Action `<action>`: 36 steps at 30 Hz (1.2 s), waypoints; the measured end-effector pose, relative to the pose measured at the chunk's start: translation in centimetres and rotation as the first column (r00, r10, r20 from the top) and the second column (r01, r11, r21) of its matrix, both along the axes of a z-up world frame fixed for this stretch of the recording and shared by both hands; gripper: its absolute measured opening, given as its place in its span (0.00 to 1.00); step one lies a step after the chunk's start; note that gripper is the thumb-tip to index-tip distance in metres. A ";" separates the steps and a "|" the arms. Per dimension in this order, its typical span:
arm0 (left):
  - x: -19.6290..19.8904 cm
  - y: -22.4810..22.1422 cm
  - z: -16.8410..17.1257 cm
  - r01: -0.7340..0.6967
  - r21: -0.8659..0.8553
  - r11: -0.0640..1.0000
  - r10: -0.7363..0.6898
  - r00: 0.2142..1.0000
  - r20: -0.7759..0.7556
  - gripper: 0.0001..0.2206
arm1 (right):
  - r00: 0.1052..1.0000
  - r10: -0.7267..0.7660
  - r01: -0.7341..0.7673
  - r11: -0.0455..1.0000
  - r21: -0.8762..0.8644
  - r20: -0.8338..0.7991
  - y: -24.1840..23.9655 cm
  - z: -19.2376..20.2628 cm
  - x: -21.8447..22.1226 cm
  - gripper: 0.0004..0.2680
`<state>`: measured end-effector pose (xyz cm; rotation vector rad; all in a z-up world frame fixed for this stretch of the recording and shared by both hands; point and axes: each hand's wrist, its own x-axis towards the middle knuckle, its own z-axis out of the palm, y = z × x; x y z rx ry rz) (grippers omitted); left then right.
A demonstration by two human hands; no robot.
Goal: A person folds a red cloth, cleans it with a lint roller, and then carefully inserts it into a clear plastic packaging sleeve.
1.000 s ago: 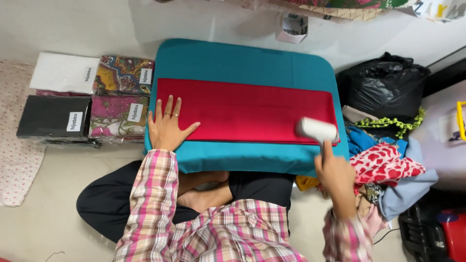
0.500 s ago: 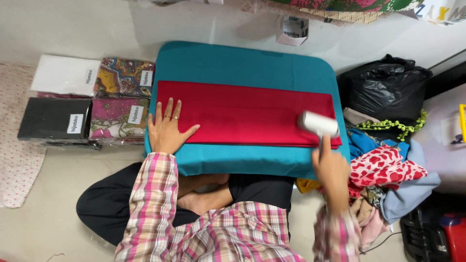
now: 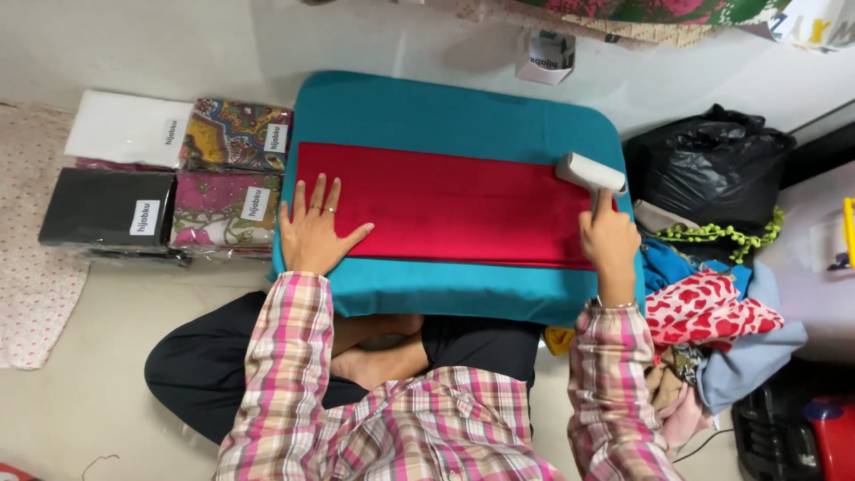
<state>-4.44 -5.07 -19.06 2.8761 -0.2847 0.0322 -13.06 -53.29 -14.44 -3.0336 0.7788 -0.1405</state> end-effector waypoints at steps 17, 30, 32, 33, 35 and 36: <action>0.4 0.0 -1.8 0.000 -0.016 1.000 0.001 0.997 0.080 0.39 | 0.987 0.076 -0.081 0.996 -0.024 -0.143 6.1 3.1 -1.9 0.21; 0.5 0.0 -1.6 0.005 -0.033 0.999 -0.005 1.000 0.021 0.37 | 0.844 0.421 -0.406 0.906 0.118 -0.333 20.8 6.5 -7.7 0.25; 0.5 0.0 -2.0 0.002 -0.036 0.999 -0.001 1.000 0.022 0.36 | 0.845 0.458 -0.452 0.887 0.091 -0.277 20.8 4.6 -5.0 0.25; 0.6 0.1 -2.3 0.002 -0.044 0.999 0.000 0.999 0.045 0.34 | 0.855 0.480 -0.479 0.876 0.056 -0.194 20.5 3.4 -2.7 0.25; 0.9 0.2 -3.0 -0.001 -0.053 0.999 0.005 0.997 0.072 0.32 | 0.857 0.504 -0.506 0.863 0.017 -0.109 20.7 1.8 1.5 0.25; 1.1 0.2 -3.5 0.003 -0.094 0.996 0.006 0.996 0.090 0.31 | 0.870 0.485 -0.484 0.874 0.026 -0.092 21.0 1.3 3.5 0.25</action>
